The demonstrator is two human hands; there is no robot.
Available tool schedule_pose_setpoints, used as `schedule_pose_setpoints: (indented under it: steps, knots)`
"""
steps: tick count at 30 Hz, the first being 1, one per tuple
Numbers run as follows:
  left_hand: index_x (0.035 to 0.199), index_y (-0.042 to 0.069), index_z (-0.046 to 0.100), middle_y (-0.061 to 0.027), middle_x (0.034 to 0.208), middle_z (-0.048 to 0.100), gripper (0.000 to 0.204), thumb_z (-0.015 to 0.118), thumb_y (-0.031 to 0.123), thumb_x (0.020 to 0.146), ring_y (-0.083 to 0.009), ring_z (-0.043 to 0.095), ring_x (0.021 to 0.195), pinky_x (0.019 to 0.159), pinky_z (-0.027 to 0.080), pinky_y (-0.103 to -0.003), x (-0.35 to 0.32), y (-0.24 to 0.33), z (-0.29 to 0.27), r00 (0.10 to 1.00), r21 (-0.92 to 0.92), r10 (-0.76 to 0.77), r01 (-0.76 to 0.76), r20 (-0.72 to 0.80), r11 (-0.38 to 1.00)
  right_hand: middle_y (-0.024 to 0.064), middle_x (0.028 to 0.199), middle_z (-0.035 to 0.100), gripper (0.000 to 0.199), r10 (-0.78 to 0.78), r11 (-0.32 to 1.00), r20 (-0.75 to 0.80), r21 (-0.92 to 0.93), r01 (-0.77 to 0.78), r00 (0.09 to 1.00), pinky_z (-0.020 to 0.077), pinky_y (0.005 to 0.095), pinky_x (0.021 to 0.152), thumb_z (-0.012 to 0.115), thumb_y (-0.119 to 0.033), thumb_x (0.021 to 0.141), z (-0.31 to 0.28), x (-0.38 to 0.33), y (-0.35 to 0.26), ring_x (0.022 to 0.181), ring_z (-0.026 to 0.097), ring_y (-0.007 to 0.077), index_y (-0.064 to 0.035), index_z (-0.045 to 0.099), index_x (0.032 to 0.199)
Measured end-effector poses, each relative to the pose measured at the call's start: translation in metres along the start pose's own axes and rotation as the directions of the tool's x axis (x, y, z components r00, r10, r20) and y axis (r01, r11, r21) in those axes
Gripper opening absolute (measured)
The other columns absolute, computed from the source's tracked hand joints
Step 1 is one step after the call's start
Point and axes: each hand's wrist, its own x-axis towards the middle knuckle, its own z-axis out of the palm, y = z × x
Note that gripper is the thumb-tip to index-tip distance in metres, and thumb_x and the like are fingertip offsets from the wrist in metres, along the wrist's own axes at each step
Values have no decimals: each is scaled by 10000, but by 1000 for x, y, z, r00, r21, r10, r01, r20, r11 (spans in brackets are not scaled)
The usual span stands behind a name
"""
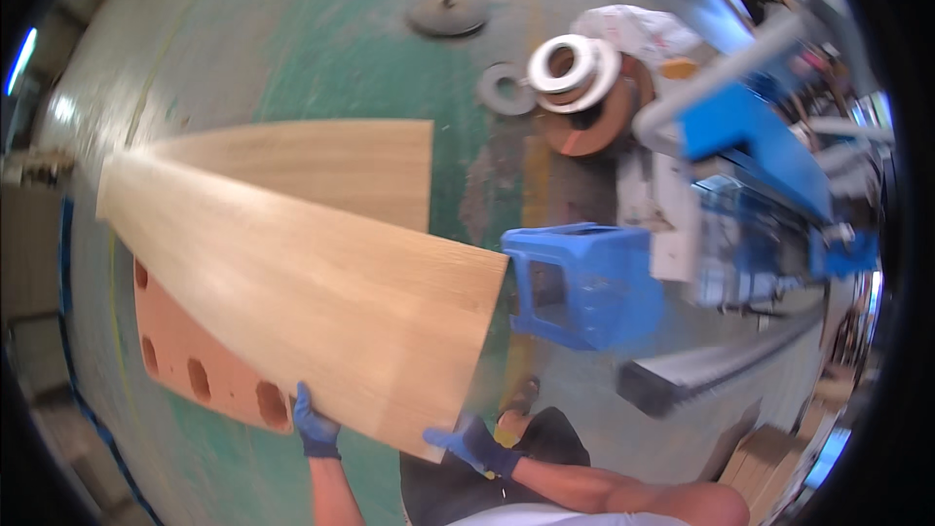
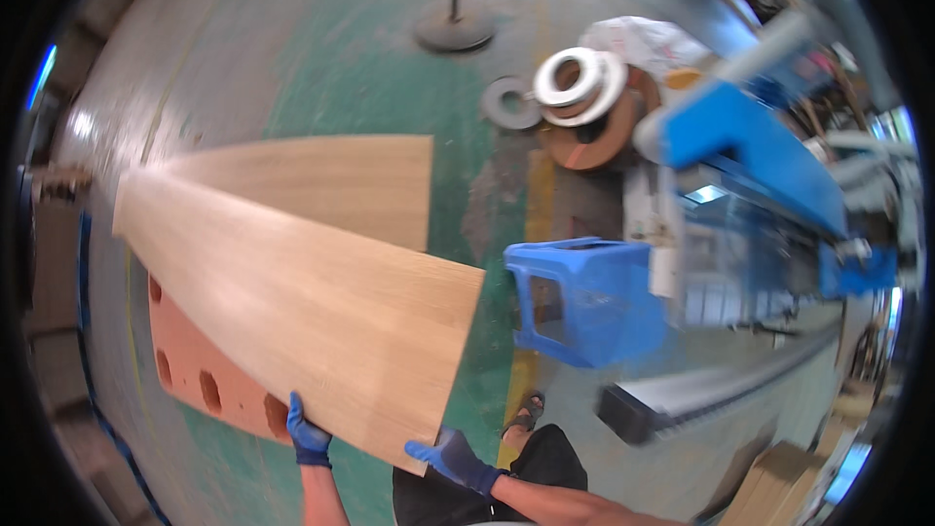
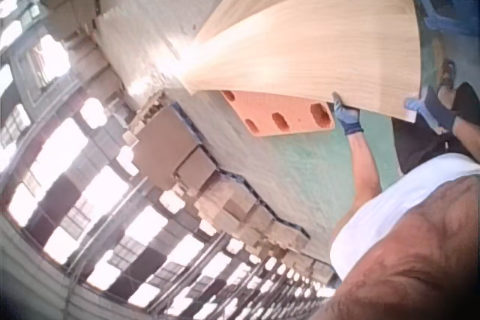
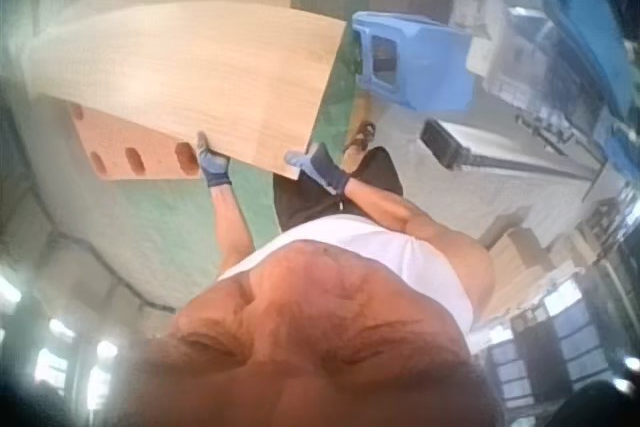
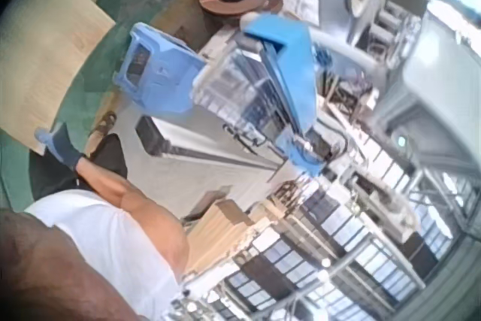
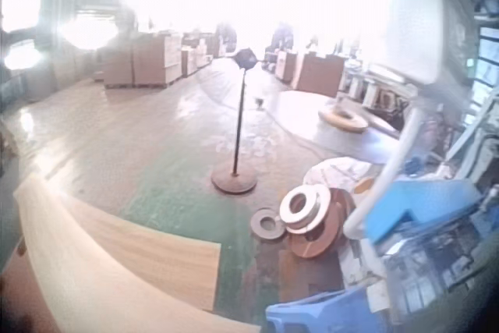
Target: The person feeds large wood panels into an edge-banding machine, guides them through the process by hand, and then interacts with the digital control panel to adjust machine settings.
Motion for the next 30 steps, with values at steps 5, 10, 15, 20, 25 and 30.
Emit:
schedule_pose_setpoints:
  steps: [5,10,15,20,25,30]
  knots:
    - [1222,52,433,-110,1195,510,464,523,318,853,-266,505,1063,902,417,-417,-105,14,95,991,115,77,-90,113,989,72,897,618,377,-170,982,32,93,167,985,458,249,713,678,-201,769,-23,-98,-59,779,543,95,67,570,1011]
    - [1161,54,487,-96,1153,523,408,479,337,869,-250,495,1052,889,414,-413,-93,22,91,974,-6,81,-82,212,997,60,852,628,312,-161,987,20,-9,161,987,461,231,661,669,-179,763,-82,-179,-163,724,561,95,46,598,966]
    - [1109,79,523,-64,1131,545,394,527,353,826,-250,511,1019,882,417,-415,-51,26,95,998,-153,-2,10,56,988,70,821,630,274,-181,974,-321,73,215,930,467,233,640,664,-177,765,-167,-233,-172,702,571,99,36,611,929]
    - [1120,40,522,-111,1119,553,415,518,341,834,-273,512,1027,900,416,-426,47,60,24,964,-16,206,-212,-169,977,14,774,611,226,-429,894,-581,-382,233,692,457,236,606,647,-158,786,-238,-264,-191,688,533,65,35,610,898]
    - [1157,4,502,-135,1175,522,425,471,339,897,-268,524,1010,848,473,-387,82,87,11,975,305,195,-154,-110,940,114,699,622,253,-569,756,-695,-653,-53,440,448,304,571,547,-230,853,-256,-270,-205,609,569,171,12,604,902]
    - [1190,48,491,-108,1193,531,518,578,392,813,-304,492,1064,903,411,-473,58,118,29,991,140,15,4,-135,990,229,647,566,345,-707,604,-683,-719,-345,185,433,449,540,465,-324,883,-261,-252,-181,623,553,406,-17,576,771]
